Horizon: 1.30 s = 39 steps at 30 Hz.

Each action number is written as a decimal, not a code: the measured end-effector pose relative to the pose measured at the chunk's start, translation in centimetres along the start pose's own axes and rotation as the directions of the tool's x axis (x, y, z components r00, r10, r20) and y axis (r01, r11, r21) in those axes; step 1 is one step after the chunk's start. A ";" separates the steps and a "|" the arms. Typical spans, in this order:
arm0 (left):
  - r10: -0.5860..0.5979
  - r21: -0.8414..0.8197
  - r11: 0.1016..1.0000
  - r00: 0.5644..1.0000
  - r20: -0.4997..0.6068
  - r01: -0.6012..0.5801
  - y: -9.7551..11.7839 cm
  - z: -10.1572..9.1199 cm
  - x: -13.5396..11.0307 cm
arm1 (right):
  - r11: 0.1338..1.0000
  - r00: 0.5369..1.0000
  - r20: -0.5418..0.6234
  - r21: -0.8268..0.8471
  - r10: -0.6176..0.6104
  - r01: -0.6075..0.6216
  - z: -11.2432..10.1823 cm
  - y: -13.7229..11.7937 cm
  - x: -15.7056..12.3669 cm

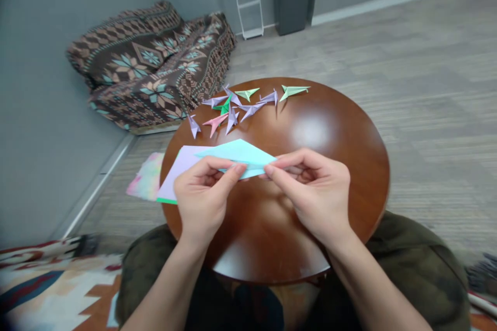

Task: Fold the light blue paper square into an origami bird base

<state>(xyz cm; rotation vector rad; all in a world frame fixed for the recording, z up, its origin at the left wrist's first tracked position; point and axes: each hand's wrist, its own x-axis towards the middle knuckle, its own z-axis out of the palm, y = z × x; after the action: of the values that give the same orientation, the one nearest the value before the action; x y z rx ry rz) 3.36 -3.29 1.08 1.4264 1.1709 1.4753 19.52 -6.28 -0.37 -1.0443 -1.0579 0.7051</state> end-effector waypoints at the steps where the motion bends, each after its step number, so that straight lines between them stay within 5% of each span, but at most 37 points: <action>1: 0.005 0.000 1.000 1.000 -0.003 -0.005 0.0 0.0 0.0 | 1.000 1.000 0.001 0.002 0.001 -0.001 0.0 0.0 0.0; 32: -0.017 0.002 1.000 0.999 -0.028 0.018 -0.1 0.0 0.3 | 0.970 0.982 0.026 0.151 0.187 -0.189 0.5 -0.2 -0.1; 39: 0.036 -0.087 0.996 0.998 0.054 -0.031 -0.2 -0.9 1.3 | 0.970 0.964 0.187 0.114 0.190 -0.213 0.5 -0.3 -0.2</action>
<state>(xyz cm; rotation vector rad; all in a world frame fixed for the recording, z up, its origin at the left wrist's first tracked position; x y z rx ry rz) 2.39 -2.13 1.31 1.4257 1.0411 1.4818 19.01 -6.42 -0.10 -0.9962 -1.0476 1.0352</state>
